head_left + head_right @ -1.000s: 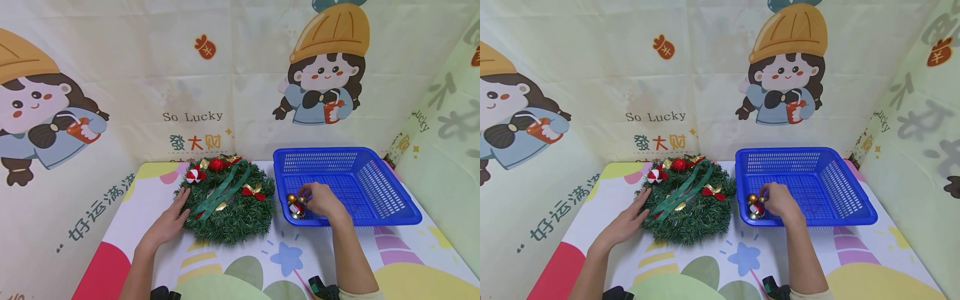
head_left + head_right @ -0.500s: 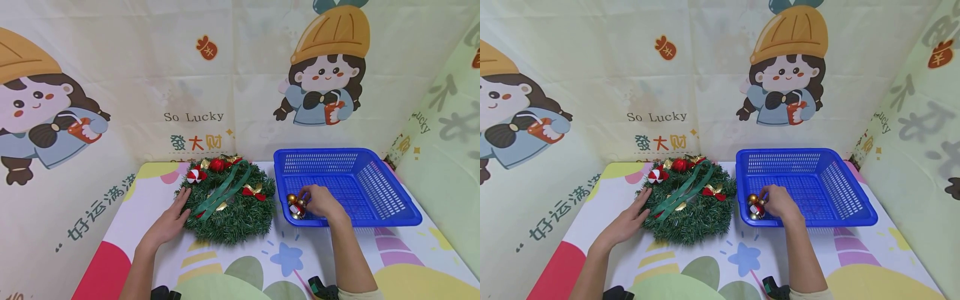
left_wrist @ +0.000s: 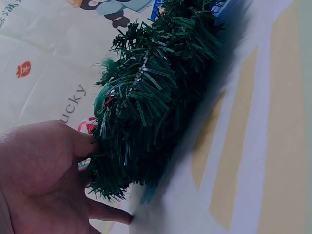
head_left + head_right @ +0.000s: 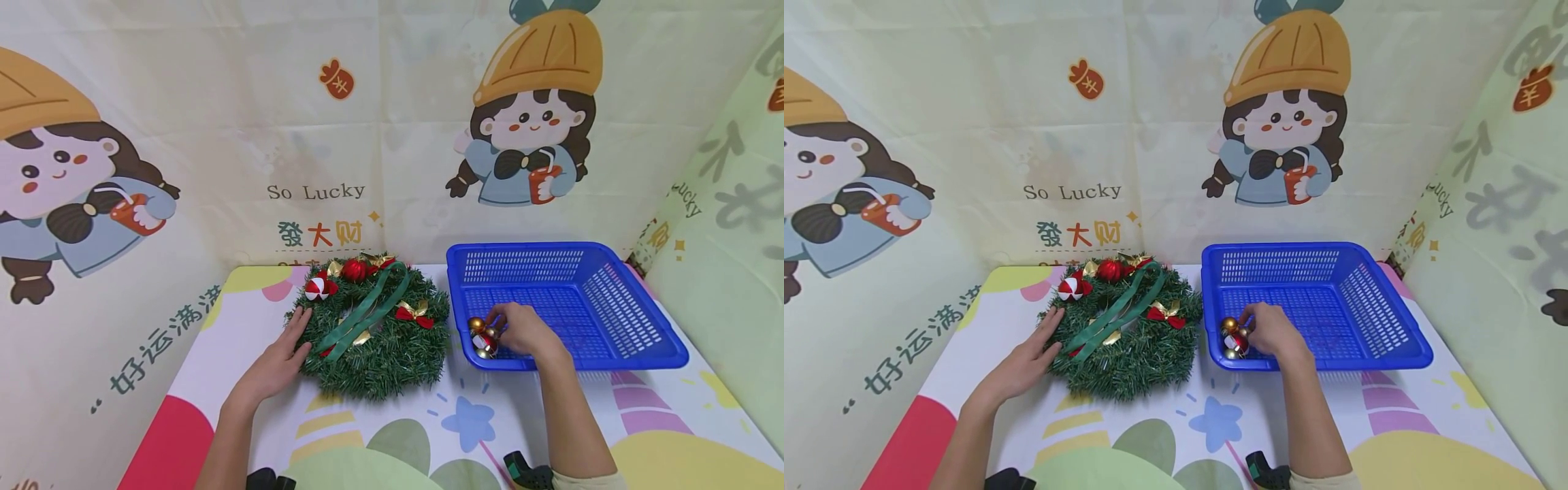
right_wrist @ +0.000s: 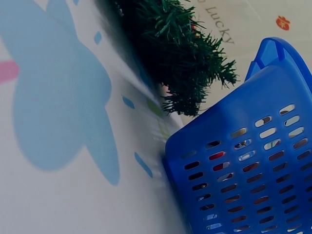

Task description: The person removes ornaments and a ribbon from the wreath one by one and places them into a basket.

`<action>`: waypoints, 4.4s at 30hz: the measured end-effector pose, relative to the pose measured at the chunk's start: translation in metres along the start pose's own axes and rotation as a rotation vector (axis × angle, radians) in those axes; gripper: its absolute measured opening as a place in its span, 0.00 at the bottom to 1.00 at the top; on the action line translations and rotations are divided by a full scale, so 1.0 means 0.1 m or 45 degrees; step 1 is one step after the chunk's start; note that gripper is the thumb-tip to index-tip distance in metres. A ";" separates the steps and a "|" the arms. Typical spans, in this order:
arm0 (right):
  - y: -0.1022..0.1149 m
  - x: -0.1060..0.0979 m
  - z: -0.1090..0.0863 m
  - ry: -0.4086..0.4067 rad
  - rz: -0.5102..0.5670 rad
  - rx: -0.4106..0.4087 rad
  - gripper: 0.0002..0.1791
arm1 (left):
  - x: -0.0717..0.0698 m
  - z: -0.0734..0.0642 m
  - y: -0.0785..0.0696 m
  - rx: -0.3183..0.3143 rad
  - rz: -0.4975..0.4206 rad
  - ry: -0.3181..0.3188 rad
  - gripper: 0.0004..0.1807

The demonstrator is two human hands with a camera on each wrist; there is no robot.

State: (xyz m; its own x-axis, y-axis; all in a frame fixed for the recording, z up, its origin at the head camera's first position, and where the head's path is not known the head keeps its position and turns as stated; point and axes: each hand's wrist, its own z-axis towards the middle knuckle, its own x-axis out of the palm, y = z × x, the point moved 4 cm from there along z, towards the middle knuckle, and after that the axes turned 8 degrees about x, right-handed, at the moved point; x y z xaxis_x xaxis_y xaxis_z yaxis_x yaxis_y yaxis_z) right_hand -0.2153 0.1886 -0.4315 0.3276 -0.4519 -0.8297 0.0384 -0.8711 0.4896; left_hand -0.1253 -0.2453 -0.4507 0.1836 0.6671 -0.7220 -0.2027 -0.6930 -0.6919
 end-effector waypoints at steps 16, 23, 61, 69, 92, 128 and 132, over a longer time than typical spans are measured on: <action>0.02 -0.01 -0.01 -0.006 -0.009 -0.020 0.22 | -0.01 0.00 -0.02 0.005 0.003 -0.003 0.36; 0.01 -0.02 -0.02 0.009 -0.004 0.014 0.25 | 0.00 -0.01 -0.01 0.007 0.003 -0.003 0.36; 0.06 -0.15 -0.06 -0.233 0.167 0.089 0.26 | 0.01 -0.02 -0.03 0.007 0.016 -0.012 0.36; 0.15 -0.23 -0.11 -0.427 0.235 -0.030 0.25 | -0.01 -0.03 -0.04 0.021 0.014 -0.017 0.36; 0.60 -0.19 -0.21 -0.683 0.478 -0.337 0.24 | -0.02 -0.02 -0.03 0.007 0.011 -0.006 0.36; 1.73 0.24 0.31 -0.214 0.630 -0.482 0.24 | 0.00 0.00 0.01 0.010 0.001 -0.004 0.36; 1.76 0.29 0.38 -0.197 0.641 -0.455 0.24 | 0.01 0.01 0.01 0.007 -0.004 -0.004 0.36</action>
State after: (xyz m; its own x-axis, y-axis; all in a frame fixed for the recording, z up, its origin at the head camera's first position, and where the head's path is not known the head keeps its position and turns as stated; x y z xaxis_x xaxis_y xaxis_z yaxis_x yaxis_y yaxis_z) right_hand -0.2348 0.0152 -0.3798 0.2488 -0.8352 -0.4905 0.2362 -0.4388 0.8670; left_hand -0.1261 -0.2457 -0.4521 0.1815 0.6702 -0.7197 -0.2077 -0.6892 -0.6942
